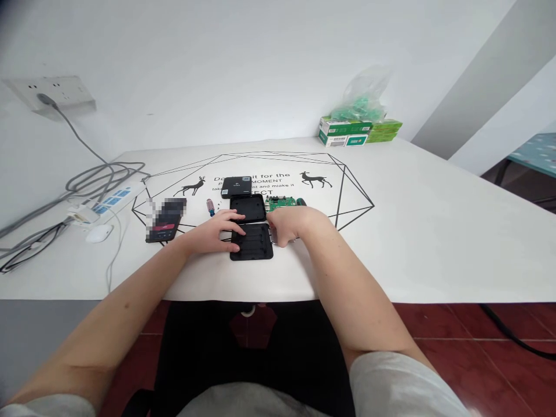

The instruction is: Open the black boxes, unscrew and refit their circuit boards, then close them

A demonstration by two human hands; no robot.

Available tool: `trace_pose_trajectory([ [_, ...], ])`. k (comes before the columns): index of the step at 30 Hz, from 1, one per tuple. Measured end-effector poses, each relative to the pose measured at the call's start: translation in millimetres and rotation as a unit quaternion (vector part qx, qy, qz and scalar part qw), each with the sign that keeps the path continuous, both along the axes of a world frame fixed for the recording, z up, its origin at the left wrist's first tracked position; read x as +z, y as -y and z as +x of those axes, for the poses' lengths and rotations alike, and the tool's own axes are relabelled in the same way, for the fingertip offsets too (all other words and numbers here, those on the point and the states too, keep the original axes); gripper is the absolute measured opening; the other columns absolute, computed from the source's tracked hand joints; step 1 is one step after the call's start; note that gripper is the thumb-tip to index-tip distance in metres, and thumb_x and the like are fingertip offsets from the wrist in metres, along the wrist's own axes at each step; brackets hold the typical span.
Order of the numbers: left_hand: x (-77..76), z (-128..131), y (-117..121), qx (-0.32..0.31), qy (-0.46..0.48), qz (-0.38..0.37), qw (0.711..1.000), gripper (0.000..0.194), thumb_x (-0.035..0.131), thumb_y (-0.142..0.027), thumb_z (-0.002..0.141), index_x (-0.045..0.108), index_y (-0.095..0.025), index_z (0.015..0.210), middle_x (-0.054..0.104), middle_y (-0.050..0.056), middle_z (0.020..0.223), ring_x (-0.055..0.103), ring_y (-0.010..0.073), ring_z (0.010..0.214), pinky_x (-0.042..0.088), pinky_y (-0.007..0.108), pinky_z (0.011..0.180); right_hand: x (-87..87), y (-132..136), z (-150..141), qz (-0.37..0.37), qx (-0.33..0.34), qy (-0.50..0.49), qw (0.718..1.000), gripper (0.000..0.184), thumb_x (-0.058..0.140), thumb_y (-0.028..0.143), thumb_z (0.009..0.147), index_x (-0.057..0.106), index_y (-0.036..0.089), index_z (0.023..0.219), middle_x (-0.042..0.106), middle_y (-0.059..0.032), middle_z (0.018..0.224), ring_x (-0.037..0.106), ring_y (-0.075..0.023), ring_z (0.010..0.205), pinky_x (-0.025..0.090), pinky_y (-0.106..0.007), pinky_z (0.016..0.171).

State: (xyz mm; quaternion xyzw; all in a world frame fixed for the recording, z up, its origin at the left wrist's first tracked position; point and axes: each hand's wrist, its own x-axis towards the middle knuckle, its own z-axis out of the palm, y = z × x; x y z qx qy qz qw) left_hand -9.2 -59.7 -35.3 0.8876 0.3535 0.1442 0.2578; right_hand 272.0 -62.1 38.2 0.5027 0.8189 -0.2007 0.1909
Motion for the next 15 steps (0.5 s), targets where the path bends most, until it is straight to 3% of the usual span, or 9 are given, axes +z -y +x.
trace_pose_trajectory([
  [6,0.2,-0.9,-0.7,-0.006,-0.003,0.0,1.0,0.04,0.092,-0.047,0.087,0.084,-0.031,0.122,0.057,0.011,0.167,0.035,0.0436,0.164,0.034,0.069,0.132,6.0,-1.0,0.5,0.002,-0.023,-0.01,1.0,0.027,0.082,0.029,0.073,0.071,0.022,0.096,0.075,-0.0047,0.095,0.069,-0.0247,0.085,0.043,-0.035,0.066],
  [15,1.9,-0.7,0.2,-0.006,-0.003,0.007,1.0,0.039,0.091,-0.047,0.087,0.084,-0.03,0.122,0.058,0.011,0.166,0.039,0.0433,0.163,0.035,0.07,0.132,6.4,1.1,-4.2,0.007,0.0,0.001,1.0,0.035,0.083,0.026,0.07,0.071,0.021,0.102,0.074,-0.005,0.098,0.068,-0.0239,0.085,0.044,-0.034,0.065],
])
